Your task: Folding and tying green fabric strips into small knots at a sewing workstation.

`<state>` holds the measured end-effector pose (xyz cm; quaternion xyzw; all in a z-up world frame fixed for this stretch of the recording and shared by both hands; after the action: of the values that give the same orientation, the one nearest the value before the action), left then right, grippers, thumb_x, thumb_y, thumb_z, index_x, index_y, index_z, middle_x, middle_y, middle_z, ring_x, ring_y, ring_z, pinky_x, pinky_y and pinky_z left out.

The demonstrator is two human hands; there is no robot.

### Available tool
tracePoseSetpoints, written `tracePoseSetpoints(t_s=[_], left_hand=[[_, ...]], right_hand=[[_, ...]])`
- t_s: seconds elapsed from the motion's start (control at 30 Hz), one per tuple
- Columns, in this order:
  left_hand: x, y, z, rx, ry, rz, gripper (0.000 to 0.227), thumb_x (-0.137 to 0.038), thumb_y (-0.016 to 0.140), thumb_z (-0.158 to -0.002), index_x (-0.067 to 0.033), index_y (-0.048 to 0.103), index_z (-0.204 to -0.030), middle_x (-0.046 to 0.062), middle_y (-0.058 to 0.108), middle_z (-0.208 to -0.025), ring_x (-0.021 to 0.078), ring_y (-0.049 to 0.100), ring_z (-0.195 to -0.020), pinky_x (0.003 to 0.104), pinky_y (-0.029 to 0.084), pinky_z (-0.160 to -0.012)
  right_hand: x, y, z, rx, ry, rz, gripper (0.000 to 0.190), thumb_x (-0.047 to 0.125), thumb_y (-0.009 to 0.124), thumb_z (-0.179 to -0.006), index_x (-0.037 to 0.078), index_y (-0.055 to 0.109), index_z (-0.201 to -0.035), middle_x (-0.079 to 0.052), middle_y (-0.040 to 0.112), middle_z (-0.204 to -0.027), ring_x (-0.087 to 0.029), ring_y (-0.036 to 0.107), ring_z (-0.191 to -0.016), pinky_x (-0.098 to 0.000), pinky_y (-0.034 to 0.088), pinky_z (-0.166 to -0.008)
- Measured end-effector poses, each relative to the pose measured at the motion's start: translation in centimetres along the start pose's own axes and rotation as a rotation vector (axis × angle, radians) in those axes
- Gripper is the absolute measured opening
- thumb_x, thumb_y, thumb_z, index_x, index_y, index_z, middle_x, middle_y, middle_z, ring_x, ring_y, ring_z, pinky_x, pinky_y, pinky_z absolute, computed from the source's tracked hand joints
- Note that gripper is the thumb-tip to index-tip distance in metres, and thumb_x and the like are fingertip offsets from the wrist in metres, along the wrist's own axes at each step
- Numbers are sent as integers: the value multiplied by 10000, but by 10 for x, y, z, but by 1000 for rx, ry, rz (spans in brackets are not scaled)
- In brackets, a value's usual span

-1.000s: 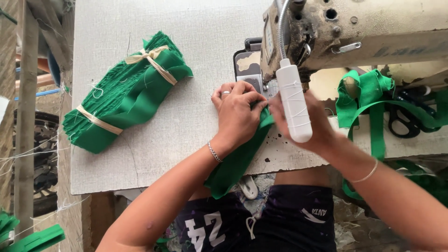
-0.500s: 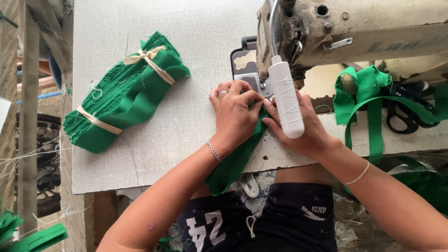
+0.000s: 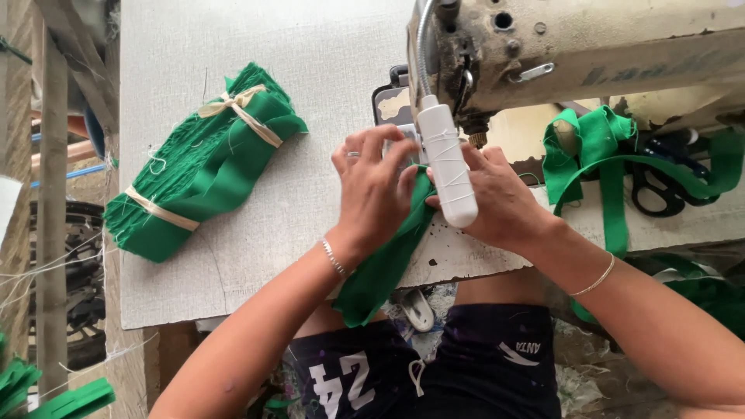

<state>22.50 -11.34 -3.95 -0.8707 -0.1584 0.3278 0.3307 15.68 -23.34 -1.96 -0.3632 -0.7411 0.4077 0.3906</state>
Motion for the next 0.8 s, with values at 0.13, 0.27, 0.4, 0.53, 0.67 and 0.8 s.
tracePoseSetpoints(t_s=[0.13,0.27,0.4,0.53,0.67,0.8], left_hand=[[-22,-1,5,81,407,-68,69,-225,693,-927,-177,689,-878,2,613,-1033,275,537,-1131,477,321,-991],[-18,-2,13,142,422,-38,184,-261,576,-1027,-169,733,-997,3,659,-1105,254,555,-1181,466,344,-1010],[-16,0,14,169,402,-41,177,-290,613,-1016,-178,723,-1097,3,656,-1162,261,555,-1224,450,355,-1005],[-9,-1,12,177,370,-16,173,-306,668,-972,-181,727,-1076,-15,654,-1179,251,552,-1243,450,355,-1011],[1,6,6,184,359,-31,194,-310,683,-967,-192,724,-1116,-31,654,-1172,241,547,-1248,459,350,-1021],[9,14,-2,180,362,-70,237,-312,681,-970,-195,712,-1174,-28,649,-1199,246,540,-1253,470,353,-1029]], right_hand=[[-1,11,5,53,-109,169,167,209,624,-954,86,668,-1058,-64,599,-959,-296,511,-1110,-506,444,-815],[-8,17,12,57,-109,179,172,173,627,-908,56,650,-1032,-86,612,-965,-304,500,-1135,-513,455,-829],[-5,14,21,26,-132,170,166,201,634,-930,72,646,-1033,-70,604,-1001,-283,495,-1163,-503,456,-884],[12,-1,6,53,-248,210,95,131,569,-966,108,661,-956,-42,612,-880,-290,500,-1066,-503,454,-900],[-7,18,11,87,-270,290,98,151,581,-946,94,656,-974,-53,612,-907,-299,510,-1040,-489,436,-824],[-18,20,7,68,-259,287,119,163,570,-985,89,663,-987,-74,618,-912,-314,538,-997,-525,433,-861]])
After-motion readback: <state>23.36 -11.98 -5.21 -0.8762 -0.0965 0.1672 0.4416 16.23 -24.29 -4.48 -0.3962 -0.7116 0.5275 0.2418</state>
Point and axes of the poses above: each hand's wrist, its own z-axis away from the middle knuckle, its own y-axis out of the palm, x = y × z, the point moved 8 cm from there along -z, towards the middle knuckle
